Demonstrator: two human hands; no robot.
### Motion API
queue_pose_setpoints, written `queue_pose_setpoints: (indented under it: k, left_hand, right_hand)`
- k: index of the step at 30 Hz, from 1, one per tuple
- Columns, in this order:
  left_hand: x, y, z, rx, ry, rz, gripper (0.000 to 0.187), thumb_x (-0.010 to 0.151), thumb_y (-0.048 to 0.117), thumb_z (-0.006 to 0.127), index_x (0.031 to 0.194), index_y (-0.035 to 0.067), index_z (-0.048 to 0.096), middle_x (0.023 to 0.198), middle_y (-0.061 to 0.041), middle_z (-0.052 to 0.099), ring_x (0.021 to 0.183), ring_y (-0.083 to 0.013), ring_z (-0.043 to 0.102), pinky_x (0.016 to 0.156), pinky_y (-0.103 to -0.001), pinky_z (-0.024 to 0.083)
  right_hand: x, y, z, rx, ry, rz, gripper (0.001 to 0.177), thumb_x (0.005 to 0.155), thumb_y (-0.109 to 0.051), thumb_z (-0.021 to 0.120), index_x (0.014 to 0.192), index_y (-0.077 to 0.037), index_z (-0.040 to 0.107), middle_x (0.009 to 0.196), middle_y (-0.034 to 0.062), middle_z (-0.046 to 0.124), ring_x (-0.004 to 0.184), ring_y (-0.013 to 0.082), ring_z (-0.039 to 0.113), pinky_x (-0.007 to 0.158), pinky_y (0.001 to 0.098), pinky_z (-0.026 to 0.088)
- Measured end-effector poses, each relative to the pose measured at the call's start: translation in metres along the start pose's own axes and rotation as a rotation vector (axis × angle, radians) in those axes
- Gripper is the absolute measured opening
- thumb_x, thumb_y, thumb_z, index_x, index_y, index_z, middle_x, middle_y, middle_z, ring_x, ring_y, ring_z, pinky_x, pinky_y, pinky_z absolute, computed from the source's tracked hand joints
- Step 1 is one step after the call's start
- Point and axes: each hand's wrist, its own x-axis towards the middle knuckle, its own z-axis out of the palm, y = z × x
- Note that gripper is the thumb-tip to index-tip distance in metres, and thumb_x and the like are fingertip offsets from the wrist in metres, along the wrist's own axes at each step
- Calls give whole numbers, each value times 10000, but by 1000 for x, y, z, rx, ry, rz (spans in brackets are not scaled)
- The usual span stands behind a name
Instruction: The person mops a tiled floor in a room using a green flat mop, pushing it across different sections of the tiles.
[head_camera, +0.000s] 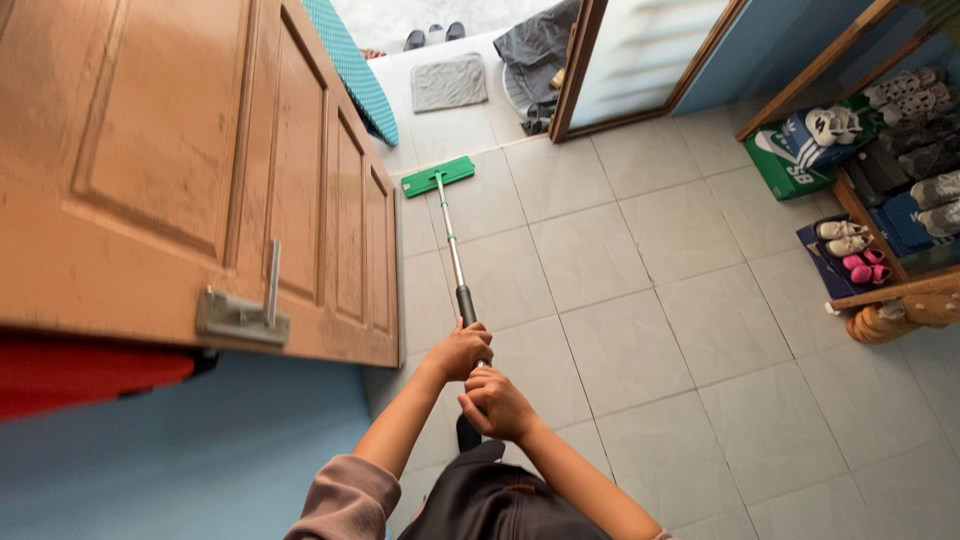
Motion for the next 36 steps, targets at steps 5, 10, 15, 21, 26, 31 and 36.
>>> queue_pose_setpoints:
  k: [5, 10, 15, 21, 26, 31, 36]
  left_hand:
    - [24, -74, -23, -7, 51, 18, 69, 731, 86, 724, 736, 146, 758, 895, 5, 635, 1142, -223, 567, 1087, -558, 387]
    - [42, -88, -36, -74, 152, 35, 51, 730, 102, 725, 685, 126, 728, 835, 2, 622, 1089, -212, 584, 1044, -432, 432]
    - [35, -31, -23, -168, 301, 20, 54, 690, 79, 737, 652, 116, 732, 808, -17, 610, 1099, -253, 575, 1082, -558, 349]
    - [12, 86, 26, -234, 341, -28, 73, 720, 69, 733, 668, 120, 733, 804, 0, 623, 1100, -248, 573, 1095, -644, 330]
    - [-13, 201, 79, -246, 342, -20, 72, 723, 64, 722, 684, 118, 747, 800, -12, 629, 1078, -249, 575, 1120, -664, 326]
    - [-28, 315, 118, -271, 337, 17, 61, 752, 81, 716, 774, 108, 766, 836, -12, 647, 1071, -263, 569, 1091, -691, 310]
    - [-37, 426, 131, -273, 263, -15, 269, 944, 242, 701, 732, 84, 756, 787, -26, 634, 1046, -261, 568, 1034, -700, 319]
  right_hand:
    - [69, 36, 10, -22, 8, 53, 329, 884, -51, 629, 570, -31, 534, 660, 95, 577, 726, 281, 557, 755, 393, 488]
    - [90, 54, -2, -35, 48, 26, 355, 896, -45, 624, 560, -31, 507, 657, 93, 570, 716, 279, 550, 765, 386, 494]
    - [51, 29, -24, -46, -21, 48, 359, 866, -47, 629, 534, -35, 493, 619, 94, 544, 695, 274, 544, 732, 383, 493]
    - [-51, -33, -52, -27, -11, 40, 361, 887, -42, 620, 549, -32, 492, 625, 91, 544, 683, 270, 535, 740, 379, 491]
    - [-162, -93, -72, -4, 4, 137, 404, 903, -33, 615, 537, -2, 449, 596, 107, 528, 648, 273, 499, 706, 377, 476]
    - [-263, -161, -103, 39, 69, 104, 358, 938, -28, 577, 596, 12, 478, 654, 113, 569, 671, 262, 530, 724, 379, 471]
    - [-338, -227, -144, 62, 101, 242, 322, 958, -41, 540, 652, 42, 483, 632, 103, 550, 593, 225, 510, 619, 348, 443]
